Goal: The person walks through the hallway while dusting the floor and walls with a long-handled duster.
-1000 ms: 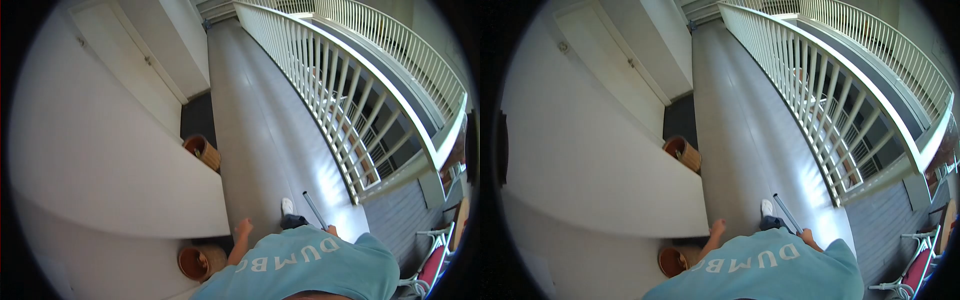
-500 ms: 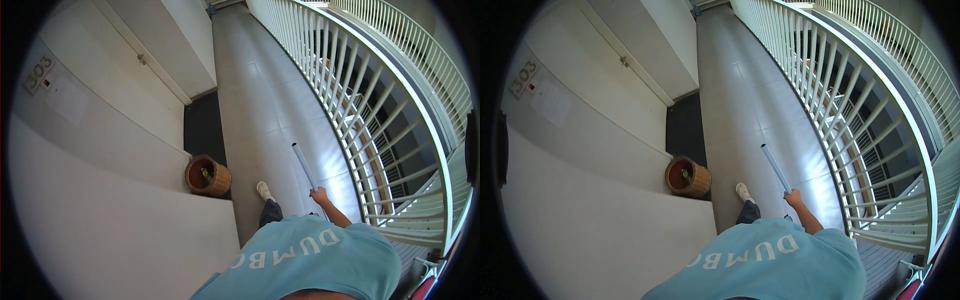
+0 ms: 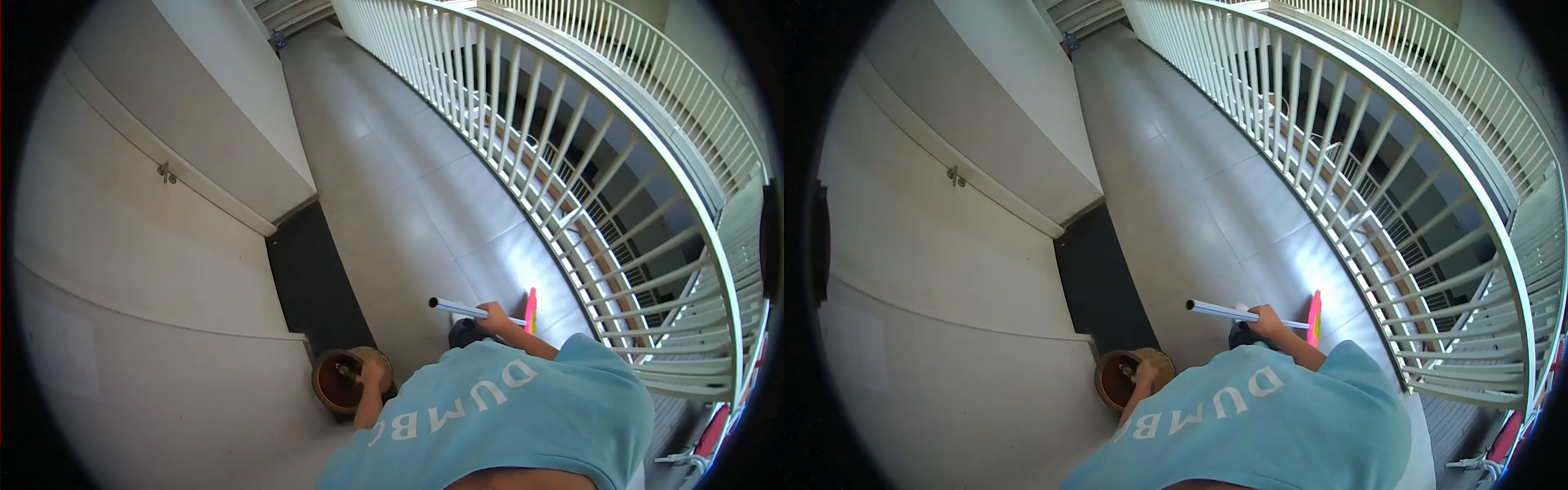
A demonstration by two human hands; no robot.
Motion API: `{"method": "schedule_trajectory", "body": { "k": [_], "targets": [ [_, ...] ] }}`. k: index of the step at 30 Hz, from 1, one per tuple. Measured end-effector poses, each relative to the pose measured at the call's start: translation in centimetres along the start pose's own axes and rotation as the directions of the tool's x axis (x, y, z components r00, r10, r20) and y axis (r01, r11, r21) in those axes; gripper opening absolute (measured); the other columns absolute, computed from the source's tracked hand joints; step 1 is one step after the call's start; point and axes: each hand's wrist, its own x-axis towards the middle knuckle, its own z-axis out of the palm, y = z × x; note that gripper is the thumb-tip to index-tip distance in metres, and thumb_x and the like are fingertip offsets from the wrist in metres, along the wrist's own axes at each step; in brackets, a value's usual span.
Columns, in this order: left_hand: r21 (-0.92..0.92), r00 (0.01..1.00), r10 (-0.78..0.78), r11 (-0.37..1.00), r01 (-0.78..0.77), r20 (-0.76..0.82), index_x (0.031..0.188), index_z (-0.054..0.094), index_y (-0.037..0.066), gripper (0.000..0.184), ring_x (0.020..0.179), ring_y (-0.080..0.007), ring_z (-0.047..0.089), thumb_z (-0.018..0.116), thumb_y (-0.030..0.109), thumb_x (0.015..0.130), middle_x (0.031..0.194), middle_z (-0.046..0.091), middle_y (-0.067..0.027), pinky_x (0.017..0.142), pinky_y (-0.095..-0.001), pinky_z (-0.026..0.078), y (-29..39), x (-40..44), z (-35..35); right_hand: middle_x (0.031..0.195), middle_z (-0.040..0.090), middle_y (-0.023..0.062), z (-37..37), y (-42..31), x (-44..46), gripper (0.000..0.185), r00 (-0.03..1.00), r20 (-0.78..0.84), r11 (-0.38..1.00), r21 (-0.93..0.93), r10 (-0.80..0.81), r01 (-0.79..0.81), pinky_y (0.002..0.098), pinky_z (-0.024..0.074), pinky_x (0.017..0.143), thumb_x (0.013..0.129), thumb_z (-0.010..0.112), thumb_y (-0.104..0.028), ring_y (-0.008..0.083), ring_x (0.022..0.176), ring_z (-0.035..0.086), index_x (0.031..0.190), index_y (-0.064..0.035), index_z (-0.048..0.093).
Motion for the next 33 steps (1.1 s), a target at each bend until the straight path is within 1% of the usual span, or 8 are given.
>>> {"method": "schedule_trajectory", "body": {
  "k": [4, 9, 13, 14, 15, 25, 29, 33],
  "targets": [
    [-0.085, 0.998, -0.056, 0.995, 0.057, 0.012, 0.101, 0.055, 0.013, 0.029, 0.104, -0.0301, 0.046, 0.044, 0.02, 0.076, 0.109, 0.052, -0.0102, 0.084, -0.0592, 0.024, 8.7, 13.1, -9.9, 0.064, 0.056, 0.0186, 0.6, 0.7, 11.3, 0.016, 0.993, 0.041, 0.994, -0.015, 0.107, -0.106, 0.0389, 0.0439, 0.059, 0.062, 0.054, -0.018, 0.0351, 0.062, 0.055, 0.065, -0.003, 0.059],
    [0.162, 0.956, -0.054, 0.987, 0.007, 0.288, 0.108, 0.052, 0.011, 0.037, 0.108, -0.0302, 0.042, 0.049, 0.026, 0.074, 0.117, 0.046, -0.0132, 0.091, -0.0525, 0.023, 14.3, 23.2, -16.9, 0.07, 0.058, 0.02, -0.6, 1.4, 26.5, 0.026, 0.959, 0.102, 0.965, -0.045, 0.263, -0.26, 0.0372, 0.0461, 0.063, 0.067, 0.057, -0.027, 0.0328, 0.066, 0.058, 0.073, -0.0017, 0.062],
    [0.143, 0.895, -0.275, 0.96, 0.239, 0.35, 0.111, 0.05, 0.008, 0.042, 0.111, -0.0294, 0.041, 0.047, 0.028, 0.074, 0.119, 0.044, -0.0152, 0.092, -0.0442, 0.028, 11.6, 30.3, -17.6, 0.069, 0.059, 0.0189, -1.3, -1.4, 38.7, 0.03, 0.916, 0.119, 0.923, -0.022, 0.384, -0.384, 0.0379, 0.0463, 0.061, 0.067, 0.061, -0.029, 0.031, 0.066, 0.059, 0.07, 0.0001, 0.061],
    [-0.327, 0.921, 0.023, 0.938, 0.115, 0.388, 0.108, 0.052, 0.01, 0.04, 0.111, -0.0287, 0.042, 0.048, 0.028, 0.073, 0.118, 0.045, -0.015, 0.09, -0.0536, 0.024, 9.7, 32.2, -18.3, 0.068, 0.059, 0.0186, -1.7, -1.6, 41.4, 0.029, 0.917, 0.118, 0.924, -0.069, 0.382, -0.376, 0.0376, 0.0462, 0.061, 0.066, 0.061, -0.029, 0.0304, 0.065, 0.059, 0.069, -0.0003, 0.061],
    [-0.332, 0.913, 0.017, 0.934, 0.13, 0.407, 0.108, 0.052, 0.01, 0.04, 0.111, -0.0287, 0.042, 0.048, 0.028, 0.073, 0.118, 0.045, -0.015, 0.09, -0.0536, 0.024, 10.6, 33.4, -18.7, 0.066, 0.059, 0.0184, -1.6, -2.4, 44.3, 0.03, 0.914, 0.106, 0.92, -0.07, 0.391, -0.386, 0.0366, 0.0461, 0.061, 0.067, 0.061, -0.03, 0.0285, 0.062, 0.059, 0.07, 0.0002, 0.061],
    [-0.042, 0.901, -0.222, 0.966, 0.256, 0.373, 0.107, 0.051, 0.012, 0.038, 0.11, -0.0281, 0.042, 0.049, 0.026, 0.072, 0.117, 0.046, -0.0141, 0.088, -0.0555, 0.024, 17.4, 56.6, -34.6, 0.058, 0.058, 0.0113, -1.8, -5.8, 76.1, 0.021, 0.904, 0.231, 0.923, 0.055, 0.36, -0.382, 0.0323, 0.0436, 0.055, 0.063, 0.061, -0.026, 0.0194, 0.054, 0.056, 0.062, -0.0052, 0.061],
    [0.018, 0.927, -0.223, 0.974, 0.228, 0.302, 0.107, 0.051, 0.013, 0.038, 0.11, -0.0279, 0.043, 0.05, 0.026, 0.072, 0.116, 0.047, -0.0137, 0.087, -0.0563, 0.024, 25.4, 70.5, -43.5, 0.064, 0.061, 0.0124, -1.7, -8.1, 91.4, 0.015, 0.947, 0.116, 0.936, 0.155, 0.301, -0.316, 0.031, 0.0466, 0.062, 0.06, 0.062, -0.017, 0.0214, 0.061, 0.059, 0.07, -0.0061, 0.064],
    [0.153, 0.955, -0.171, 0.979, 0.137, 0.241, 0.107, 0.05, 0.015, 0.037, 0.108, -0.0273, 0.044, 0.05, 0.026, 0.072, 0.113, 0.049, -0.0122, 0.085, -0.0549, 0.025, 29.6, 84.1, -48.9, 0.058, 0.059, 0.0106, -2.3, -10.8, 103.1, 0.021, 0.977, -0.061, 0.973, 0.118, 0.206, -0.198, 0.0311, 0.0447, 0.053, 0.073, 0.058, -0.022, 0.0185, 0.054, 0.057, 0.064, -0.0035, 0.062]
  ]
}}
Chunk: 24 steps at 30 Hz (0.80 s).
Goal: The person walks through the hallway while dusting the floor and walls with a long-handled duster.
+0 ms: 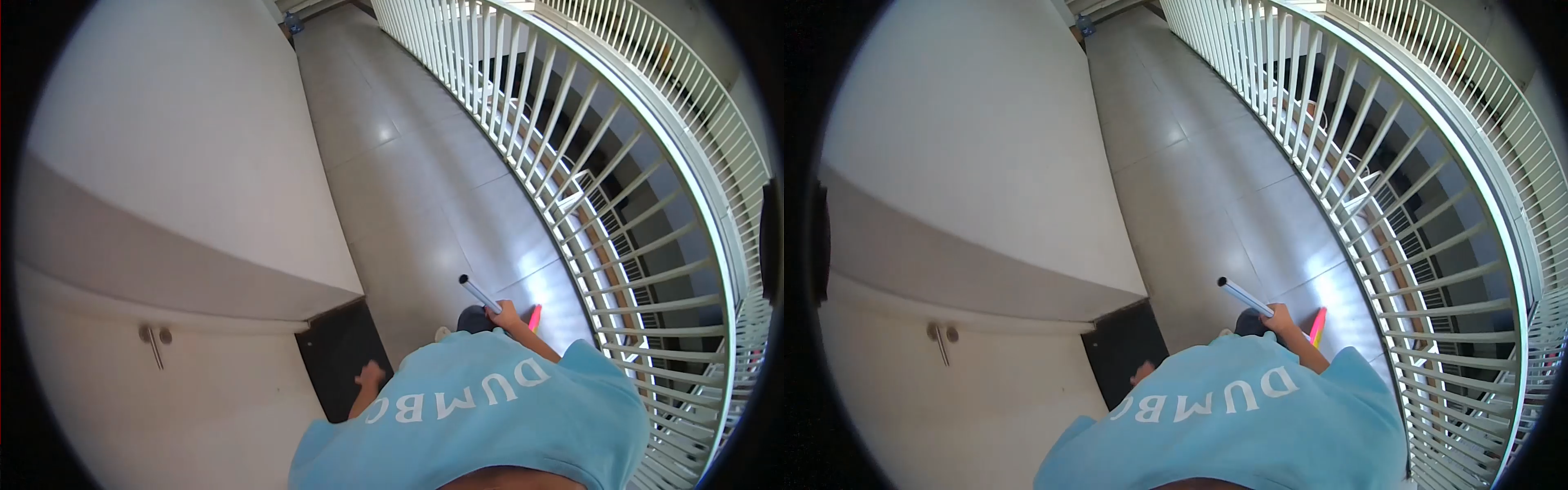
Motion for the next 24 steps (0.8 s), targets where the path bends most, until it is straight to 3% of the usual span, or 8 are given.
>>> {"method": "schedule_trajectory", "body": {
  "k": [4, 5, 8, 12, 13, 14, 19, 24],
  "targets": [
    [-0.029, 0.965, 0.129, 0.99, -0.139, -0.227, 0.103, 0.049, 0.017, 0.035, 0.102, -0.0268, 0.047, 0.053, 0.023, 0.069, 0.104, 0.052, -0.0098, 0.083, -0.0501, 0.027, 13.2, 11.3, -16.0, 0.054, 0.057, 0.0099, 0.3, -3.1, 10.7, 0.023, 1.0, 0.012, 0.999, 0.03, 0.013, -0.013, 0.0315, 0.0442, 0.053, 0.073, 0.058, -0.024, 0.0179, 0.051, 0.055, 0.063, -0.0034, 0.061],
    [-0.079, 0.96, 0.145, 0.983, -0.168, -0.24, 0.102, 0.051, 0.017, 0.035, 0.104, -0.0274, 0.046, 0.05, 0.014, 0.067, 0.106, 0.053, -0.0091, 0.084, -0.0568, 0.025, 16.3, 13.7, -18.9, 0.055, 0.057, 0.0095, 0.5, -3.3, 13.7, 0.023, 1.0, 0.018, 0.999, 0.029, 0.022, -0.023, 0.0316, 0.0442, 0.054, 0.073, 0.059, -0.024, 0.0177, 0.052, 0.055, 0.063, -0.0036, 0.061],
    [-0.082, 0.936, 0.205, 0.968, -0.237, -0.285, 0.103, 0.049, 0.017, 0.036, 0.099, -0.0287, 0.049, 0.054, 0.017, 0.068, 0.102, 0.053, -0.0107, 0.085, -0.0559, 0.025, 23.9, 17.7, -25.6, 0.058, 0.058, 0.0126, 0.9, -3.2, 23.2, 0.024, 0.992, 0.056, 0.993, 0.002, 0.114, -0.114, 0.033, 0.0453, 0.056, 0.07, 0.059, -0.026, 0.0215, 0.055, 0.058, 0.064, -0.0027, 0.061],
    [-0.134, 0.979, 0.18, 0.972, -0.191, -0.091, 0.099, 0.056, 0.016, 0.032, 0.103, -0.0307, 0.047, 0.053, 0.017, 0.067, 0.106, 0.054, -0.0104, 0.087, -0.0649, 0.018, 28.3, 28.5, -27.7, 0.06, 0.059, 0.0153, -1.5, -5.5, 39.2, 0.027, 0.949, -0.117, 0.954, -0.037, 0.292, -0.298, 0.0352, 0.0466, 0.059, 0.069, 0.059, -0.027, 0.0256, 0.059, 0.06, 0.064, 0.0, 0.061],
    [-0.029, 0.992, 0.126, 0.992, -0.126, -0.007, 0.097, 0.058, 0.013, 0.03, 0.103, -0.0329, 0.047, 0.052, 0.02, 0.068, 0.106, 0.054, -0.011, 0.088, -0.0588, 0.026, 28.9, 30.4, -27.7, 0.061, 0.059, 0.0144, -2.0, -5.9, 42.7, 0.027, 0.957, -0.085, 0.96, 0.004, 0.279, -0.28, 0.0341, 0.0466, 0.058, 0.071, 0.057, -0.026, 0.024, 0.058, 0.059, 0.064, 0.0006, 0.061],
    [-0.012, 0.981, 0.173, 0.985, -0.174, -0.088, 0.096, 0.058, 0.008, 0.03, 0.099, -0.0349, 0.048, 0.051, 0.022, 0.07, 0.102, 0.055, -0.0144, 0.085, -0.0508, 0.034, 31.3, 26.4, -32.2, 0.062, 0.06, 0.0134, -2.9, -6.5, 47.1, 0.027, 0.964, -0.057, 0.966, 0.038, 0.259, -0.258, 0.0331, 0.0465, 0.057, 0.072, 0.056, -0.024, 0.0225, 0.058, 0.059, 0.063, 0.0011, 0.06],
    [-0.032, 0.99, 0.132, 0.99, -0.134, -0.058, 0.097, 0.058, 0.008, 0.031, 0.1, -0.0344, 0.048, 0.051, 0.022, 0.069, 0.103, 0.055, -0.014, 0.085, -0.0504, 0.034, 37.0, 35.7, -40.2, 0.061, 0.059, 0.0138, -5.2, -13.6, 61.8, 0.028, 0.966, -0.047, 0.96, -0.108, 0.255, -0.258, 0.0348, 0.0463, 0.065, 0.069, 0.057, -0.028, 0.0278, 0.063, 0.059, 0.061, -0.0017, 0.061],
    [-0.04, 0.997, 0.084, 0.996, -0.084, -0.002, 0.098, 0.058, 0.008, 0.033, 0.1, -0.0338, 0.048, 0.051, 0.022, 0.069, 0.105, 0.054, -0.0135, 0.086, -0.0499, 0.034, 39.4, 45.0, -45.9, 0.06, 0.059, 0.0134, -2.0, -13.7, 77.2, 0.023, 0.969, 0.113, 0.967, -0.156, 0.219, -0.2, 0.0346, 0.047, 0.062, 0.068, 0.057, -0.029, 0.0268, 0.059, 0.059, 0.058, -0.0085, 0.063]
  ]
}}
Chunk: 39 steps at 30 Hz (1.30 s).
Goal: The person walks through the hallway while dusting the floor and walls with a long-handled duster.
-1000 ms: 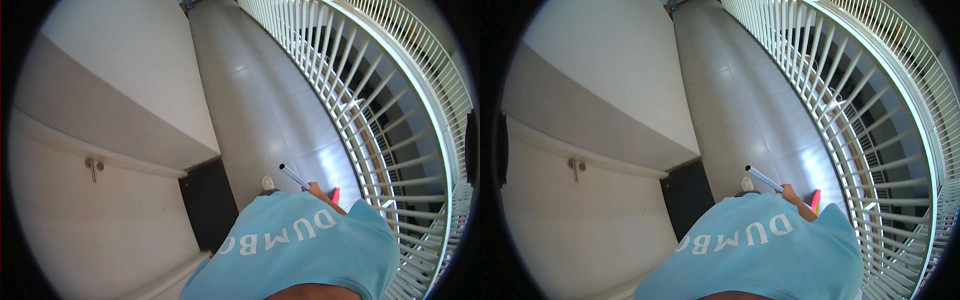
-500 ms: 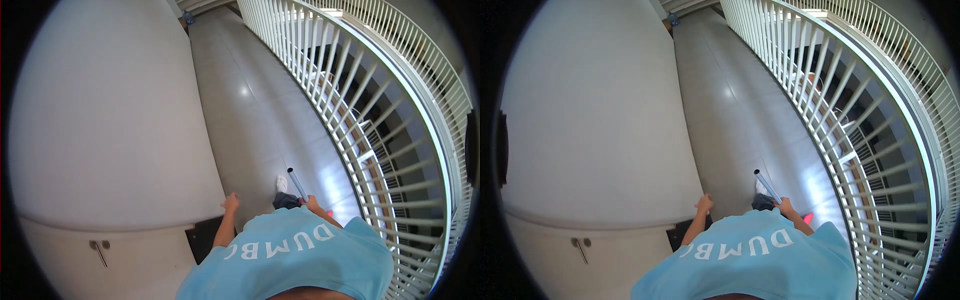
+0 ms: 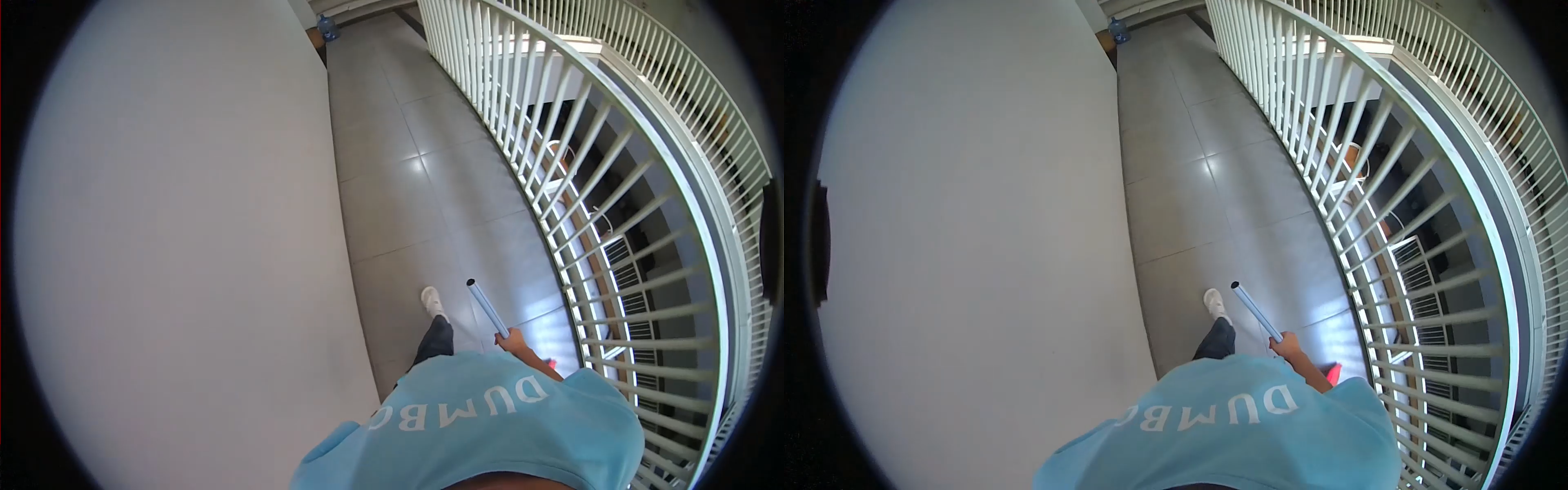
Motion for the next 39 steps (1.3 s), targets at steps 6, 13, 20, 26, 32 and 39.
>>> {"method": "schedule_trajectory", "body": {
  "k": [6, 13, 20, 26, 32, 39],
  "targets": [
    [0.024, 1.0, 0.004, 1.0, -0.005, 0.014, 0.099, 0.057, 0.008, 0.034, 0.101, -0.0331, 0.049, 0.05, 0.022, 0.069, 0.107, 0.054, -0.013, 0.086, -0.0492, 0.034, 3.6, 14.8, -12.3, 0.058, 0.059, 0.0119, -5.2, -13.1, 18.0, 0.023, 0.997, -0.065, 0.998, 0.05, -0.039, 0.043, 0.0331, 0.0469, 0.054, 0.07, 0.059, -0.023, 0.0225, 0.053, 0.059, 0.062, -0.0023, 0.062],
    [0.077, 0.998, 0.05, 0.996, -0.046, -0.046, 0.098, 0.057, 0.008, 0.035, 0.105, -0.0359, 0.045, 0.049, 0.026, 0.069, 0.108, 0.052, -0.0151, 0.086, -0.0635, 0.023, 18.7, 41.0, -31.3, 0.062, 0.06, 0.013, -11.3, -23.5, 37.8, 0.023, 0.978, -0.191, 0.994, 0.059, -0.081, 0.094, 0.0309, 0.0462, 0.061, 0.072, 0.057, -0.022, 0.0211, 0.06, 0.06, 0.065, -0.001, 0.062],
    [-0.081, 0.92, 0.24, 0.958, -0.277, -0.308, 0.107, 0.049, 0.006, 0.041, 0.102, -0.0381, 0.046, 0.045, 0.029, 0.073, 0.107, 0.052, -0.0165, 0.084, -0.0607, 0.021, 40.1, 55.7, -51.0, 0.061, 0.059, 0.014, -16.4, -31.2, 60.3, 0.026, 0.943, 0.027, 0.941, -0.06, -0.331, 0.332, 0.0319, 0.045, 0.056, 0.07, 0.06, -0.026, 0.0216, 0.058, 0.059, 0.067, -0.0006, 0.06],
    [-0.148, 0.99, -0.128, 0.982, 0.118, -0.065, 0.105, 0.049, 0.004, 0.041, 0.103, -0.0347, 0.047, 0.047, 0.027, 0.071, 0.108, 0.052, -0.0154, 0.087, -0.0588, 0.02, 46.9, 61.7, -55.5, 0.062, 0.06, 0.0097, -20.5, -41.8, 78.8, 0.015, 0.929, 0.165, 0.941, -0.017, -0.331, 0.338, 0.0304, 0.0458, 0.056, 0.071, 0.057, -0.018, 0.0165, 0.057, 0.058, 0.068, -0.0038, 0.061],
    [-0.197, 0.985, -0.167, 0.968, 0.154, -0.052, 0.105, 0.049, 0.005, 0.041, 0.103, -0.0343, 0.047, 0.048, 0.026, 0.07, 0.107, 0.053, -0.0151, 0.086, -0.0585, 0.021, 51.5, 71.3, -65.4, 0.064, 0.06, 0.011, -24.2, -56.2, 95.6, 0.009, 0.778, 0.276, 0.816, 0.047, -0.565, 0.576, 0.033, 0.0464, 0.058, 0.066, 0.055, -0.012, 0.0245, 0.059, 0.058, 0.068, -0.0059, 0.061],
    [-0.152, 0.989, -0.125, 0.982, 0.112, -0.077, 0.105, 0.05, 0.005, 0.041, 0.102, -0.0338, 0.047, 0.048, 0.026, 0.07, 0.107, 0.053, -0.0148, 0.086, -0.058, 0.022, 52.8, 87.0, -83.1, 0.07, 0.058, 0.014, -25.3, -71.0, 115.6, 0.022, 0.633, 0.324, 0.667, -0.009, -0.703, 0.745, 0.0338, 0.0458, 0.06, 0.056, 0.059, -0.007, 0.0306, 0.066, 0.056, 0.078, -0.0064, 0.061]
  ]
}}
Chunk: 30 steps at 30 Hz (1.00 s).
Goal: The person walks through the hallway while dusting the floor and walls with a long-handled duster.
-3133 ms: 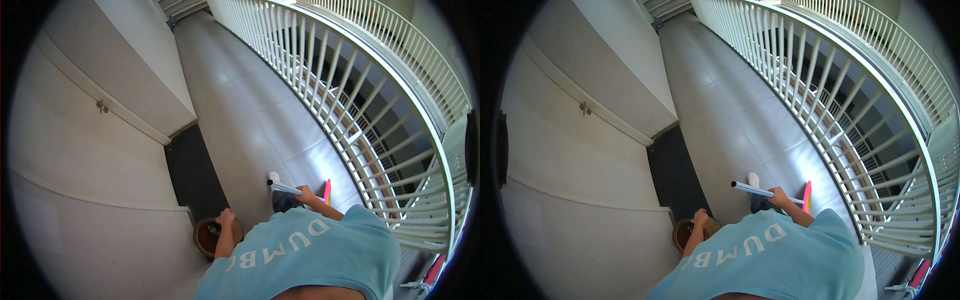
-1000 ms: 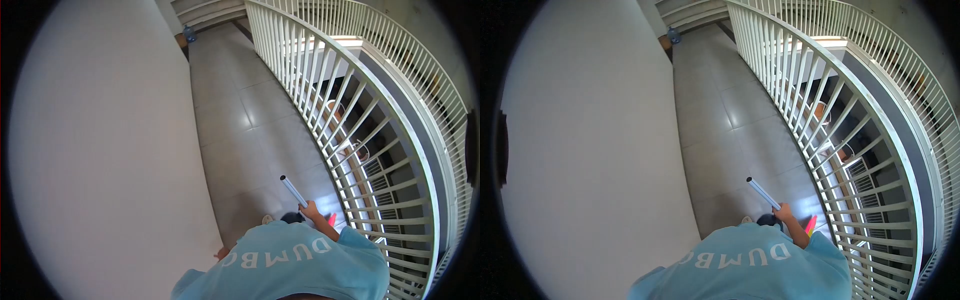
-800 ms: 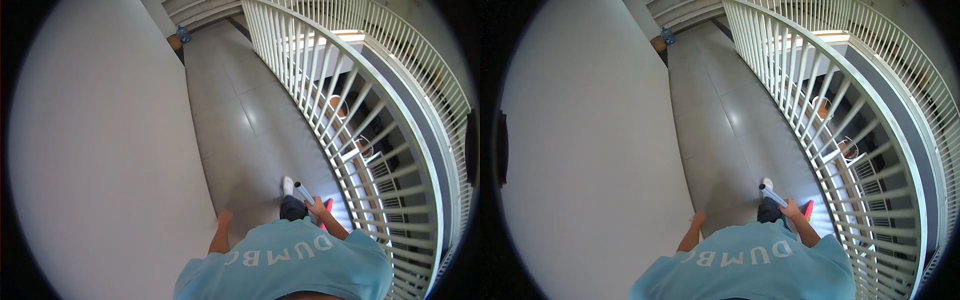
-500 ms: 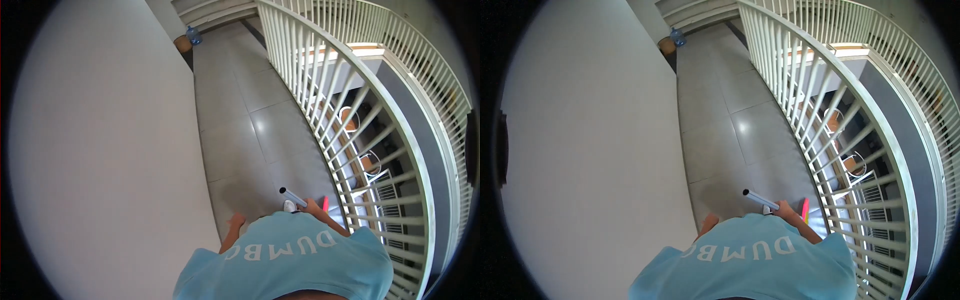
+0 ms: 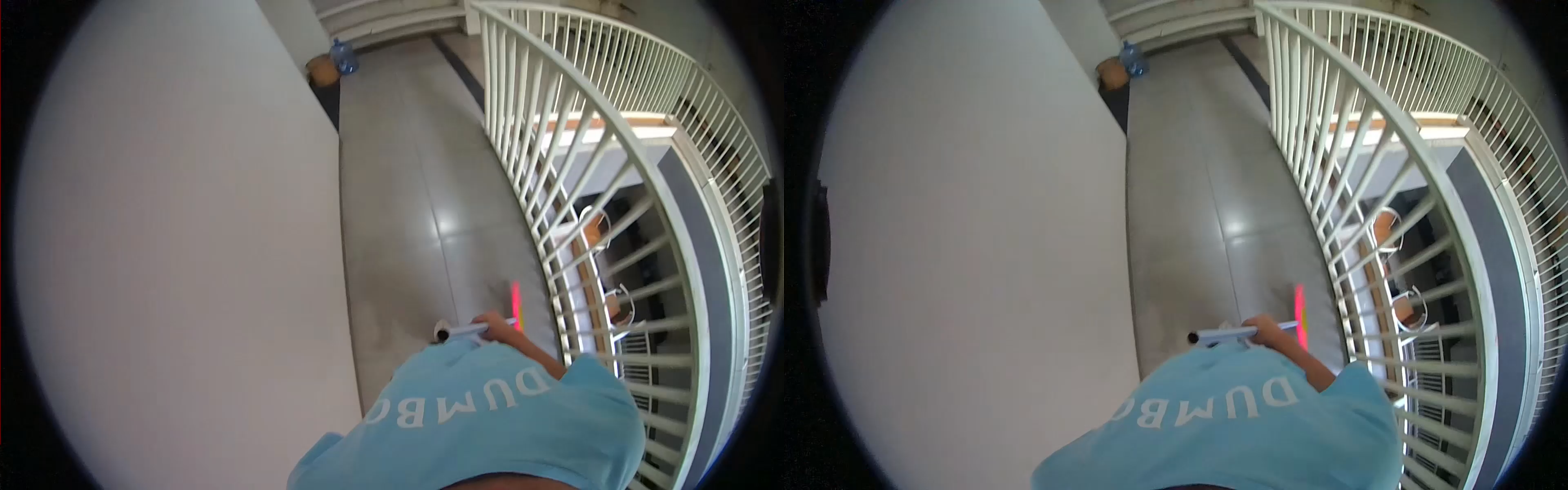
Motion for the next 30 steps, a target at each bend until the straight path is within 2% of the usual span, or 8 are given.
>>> {"method": "schedule_trajectory", "body": {
  "k": [5, 9, 14, 19, 20, 23, 28, 30],
  "targets": [
    [0.074, 0.997, 0.065, 0.995, -0.068, 0.032, 0.104, 0.05, 0.006, 0.04, 0.102, -0.0334, 0.048, 0.049, 0.026, 0.069, 0.107, 0.053, -0.0145, 0.085, -0.0577, 0.023, 6.4, 12.0, -6.8, 0.067, 0.056, 0.0149, -6.2, 2.6, 13.5, 0.01, 0.998, -0.06, 0.999, 0.029, -0.021, 0.023, 0.0367, 0.0444, 0.059, 0.061, 0.058, -0.01, 0.0322, 0.064, 0.055, 0.07, -0.0069, 0.059],
    [-0.105, 0.953, 0.143, 0.979, -0.176, -0.269, 0.096, 0.047, 0.01, 0.032, 0.095, -0.0299, 0.052, 0.05, 0.018, 0.066, 0.097, 0.057, -0.0105, 0.084, -0.0547, 0.024, 22.6, 20.6, -22.0, 0.065, 0.056, 0.0148, -12.5, 5.8, 24.0, 0.009, 0.999, -0.026, 1.0, 0.009, -0.029, 0.03, 0.0367, 0.0436, 0.056, 0.061, 0.059, -0.012, 0.0327, 0.062, 0.054, 0.067, -0.0058, 0.057],
    [-0.087, 0.928, 0.212, 0.964, -0.249, -0.308, 0.1, 0.044, 0.012, 0.036, 0.094, -0.0305, 0.052, 0.051, 0.015, 0.065, 0.094, 0.057, -0.0107, 0.085, -0.0547, 0.021, 35.2, 29.2, -31.4, 0.069, 0.058, 0.013, -19.3, 14.4, 37.1, 0.018, 0.99, 0.059, 0.991, 0.024, -0.131, 0.129, 0.0385, 0.044, 0.059, 0.055, 0.06, -0.011, 0.0312, 0.066, 0.056, 0.072, -0.0065, 0.058],
    [0.003, 0.995, 0.029, 1.0, -0.029, -0.094, 0.102, 0.042, 0.011, 0.036, 0.094, -0.0323, 0.051, 0.052, 0.021, 0.069, 0.102, 0.054, -0.0124, 0.08, -0.0592, 0.023, 36.2, 34.7, -30.7, 0.074, 0.059, 0.0138, -26.6, 17.6, 49.0, 0.023, 0.978, 0.199, 0.996, -0.036, -0.067, 0.076, 0.0366, 0.0445, 0.062, 0.058, 0.059, -0.007, 0.0318, 0.071, 0.055, 0.081, -0.0073, 0.06],
    [-0.212, 0.991, 0.081, 0.972, -0.103, -0.107, 0.101, 0.045, 0.009, 0.035, 0.094, -0.0313, 0.052, 0.052, 0.025, 0.07, 0.101, 0.055, -0.0135, 0.077, -0.0594, 0.025, 33.7, 40.6, -27.2, 0.074, 0.059, 0.0138, -28.1, 18.1, 51.3, 0.023, 0.976, 0.208, 0.997, -0.037, -0.064, 0.073, 0.0366, 0.0445, 0.062, 0.058, 0.059, -0.007, 0.0318, 0.071, 0.055, 0.081, -0.0073, 0.06],
    [-0.313, 0.994, 0.064, 0.946, -0.089, -0.089, 0.101, 0.045, 0.009, 0.035, 0.094, -0.0311, 0.052, 0.052, 0.025, 0.07, 0.101, 0.055, -0.0135, 0.077, -0.0589, 0.026, 38.2, 46.2, -31.4, 0.074, 0.059, 0.0138, -32.7, 19.9, 59.2, 0.017, 0.944, 0.303, 0.991, 0.017, -0.133, 0.134, 0.037, 0.0441, 0.061, 0.062, 0.059, -0.009, 0.0321, 0.07, 0.055, 0.079, -0.0064, 0.06],
    [-0.45, 0.996, 0.06, 0.889, -0.084, -0.067, 0.1, 0.046, 0.01, 0.034, 0.094, -0.0306, 0.052, 0.053, 0.025, 0.07, 0.101, 0.055, -0.0135, 0.077, -0.0577, 0.027, 43.5, 56.8, -40.1, 0.064, 0.055, 0.0167, -39.7, 24.4, 72.8, 0.011, 0.956, 0.167, 0.97, 0.073, -0.242, 0.232, 0.0404, 0.0395, 0.052, 0.069, 0.058, -0.016, 0.0362, 0.06, 0.051, 0.069, -0.0059, 0.057],
    [-0.492, 0.996, 0.073, 0.866, -0.092, -0.058, 0.099, 0.047, 0.01, 0.034, 0.094, -0.0304, 0.052, 0.053, 0.026, 0.07, 0.101, 0.055, -0.0135, 0.077, -0.0573, 0.028, 46.0, 61.1, -44.7, 0.065, 0.055, 0.0165, -43.3, 25.8, 78.5, 0.012, 0.966, 0.178, 0.982, 0.069, -0.185, 0.176, 0.0403, 0.0396, 0.052, 0.07, 0.058, -0.017, 0.0357, 0.06, 0.051, 0.069, -0.0053, 0.057]
  ]
}}
